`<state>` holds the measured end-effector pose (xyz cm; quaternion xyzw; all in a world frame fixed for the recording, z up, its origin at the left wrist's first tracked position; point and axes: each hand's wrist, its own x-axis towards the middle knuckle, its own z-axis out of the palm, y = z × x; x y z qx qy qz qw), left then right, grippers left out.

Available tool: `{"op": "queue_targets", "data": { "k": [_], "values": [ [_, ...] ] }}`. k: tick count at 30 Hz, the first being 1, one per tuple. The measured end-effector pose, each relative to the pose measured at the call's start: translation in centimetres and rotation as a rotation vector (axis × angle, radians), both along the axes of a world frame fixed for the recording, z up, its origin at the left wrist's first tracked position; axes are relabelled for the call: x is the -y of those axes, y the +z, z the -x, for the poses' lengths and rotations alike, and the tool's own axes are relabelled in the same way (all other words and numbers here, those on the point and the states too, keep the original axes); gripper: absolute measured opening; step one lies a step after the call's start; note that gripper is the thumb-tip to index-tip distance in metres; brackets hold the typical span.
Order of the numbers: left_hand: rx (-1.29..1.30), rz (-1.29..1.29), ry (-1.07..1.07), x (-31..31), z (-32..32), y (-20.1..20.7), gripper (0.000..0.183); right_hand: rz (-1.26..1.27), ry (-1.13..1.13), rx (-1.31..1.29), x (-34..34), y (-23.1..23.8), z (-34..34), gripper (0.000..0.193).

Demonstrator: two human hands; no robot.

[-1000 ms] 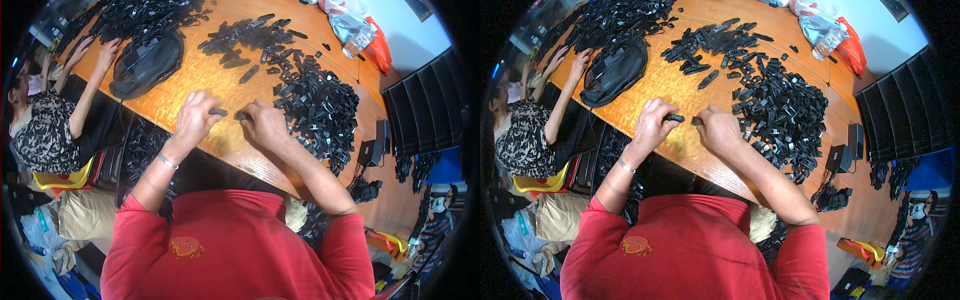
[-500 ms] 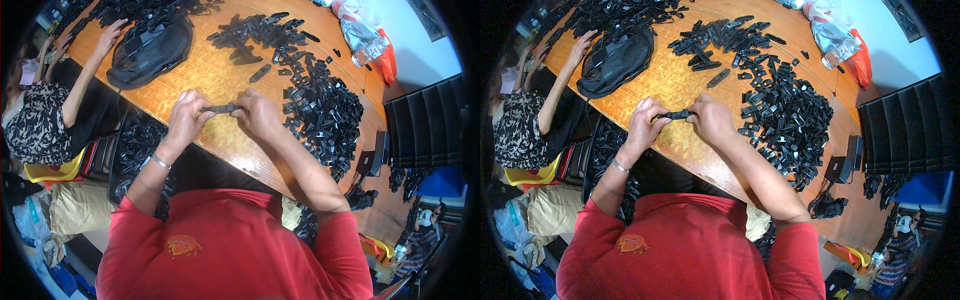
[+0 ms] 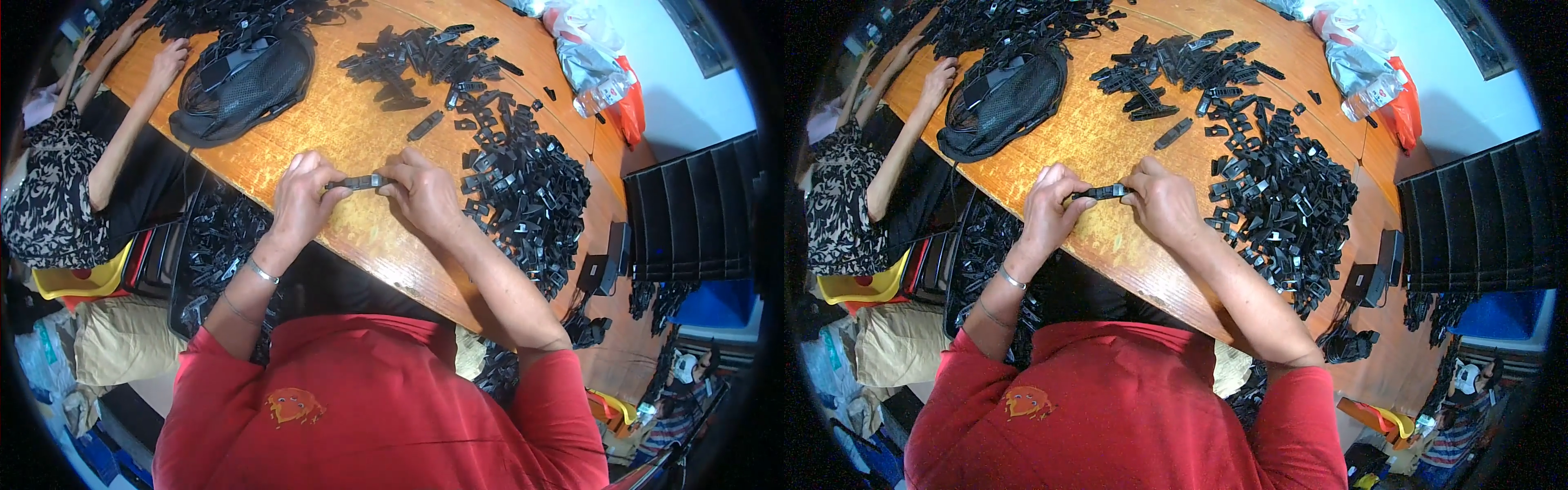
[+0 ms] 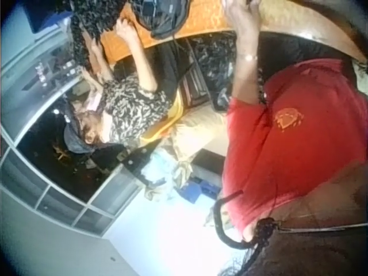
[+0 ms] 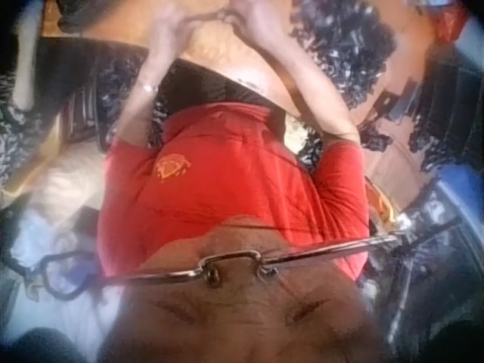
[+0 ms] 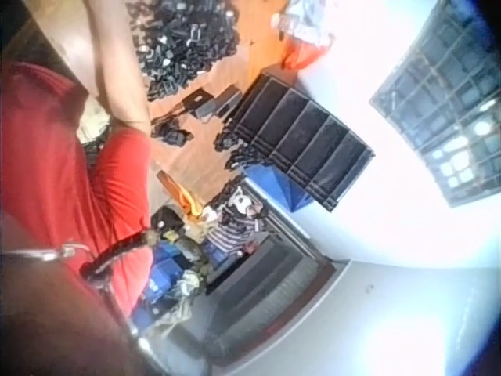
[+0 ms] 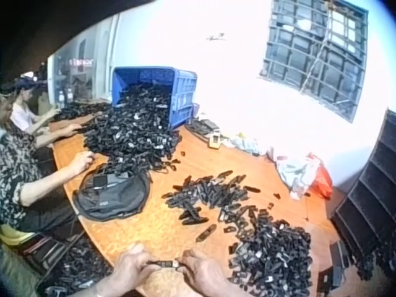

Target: The person assembles plastic components by hand, picking up individual pieces from the workbench and snapping them together.

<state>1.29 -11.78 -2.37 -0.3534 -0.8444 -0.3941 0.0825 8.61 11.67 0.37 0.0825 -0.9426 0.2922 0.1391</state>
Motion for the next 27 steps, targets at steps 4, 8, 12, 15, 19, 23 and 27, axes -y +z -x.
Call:
{"op": "queue_targets", "data": {
  "k": [4, 8, 12, 15, 19, 23, 27],
  "values": [
    [-0.022, 0.002, 0.009, 0.0, 0.0, 0.0, 0.025, 0.011, 0.02, 0.03, -0.2, 0.2, 0.6, 0.022],
    [-0.022, -0.014, 0.005, 0.0, 0.1, -0.1, 0.025, 0.017, 0.024, -0.001, -0.4, 0.2, 0.8, 0.022],
    [0.005, -0.001, 0.019, -0.2, -0.1, 0.0, 0.026, 0.004, 0.083, -0.031, -0.6, 0.0, 0.6, 0.023],
    [-0.008, -0.009, -0.002, -0.7, -0.2, 0.2, 0.025, -0.001, 0.046, -0.036, -0.4, -0.1, 0.1, 0.021],
    [-0.051, -0.074, 0.03, -0.6, 0.1, -1.3, 0.023, -0.102, 0.11, -0.161, 2.0, -2.3, 2.4, 0.009],
    [-0.071, -0.038, 0.035, 0.2, 0.0, -0.4, 0.022, -0.09, 0.088, -0.118, 3.0, -1.3, 1.7, 0.01],
    [0.123, 0.176, 0.002, 5.0, -0.5, 1.8, 0.021, -0.155, 0.131, -0.067, -0.1, -0.8, -1.2, 0.015]
  ]
}}
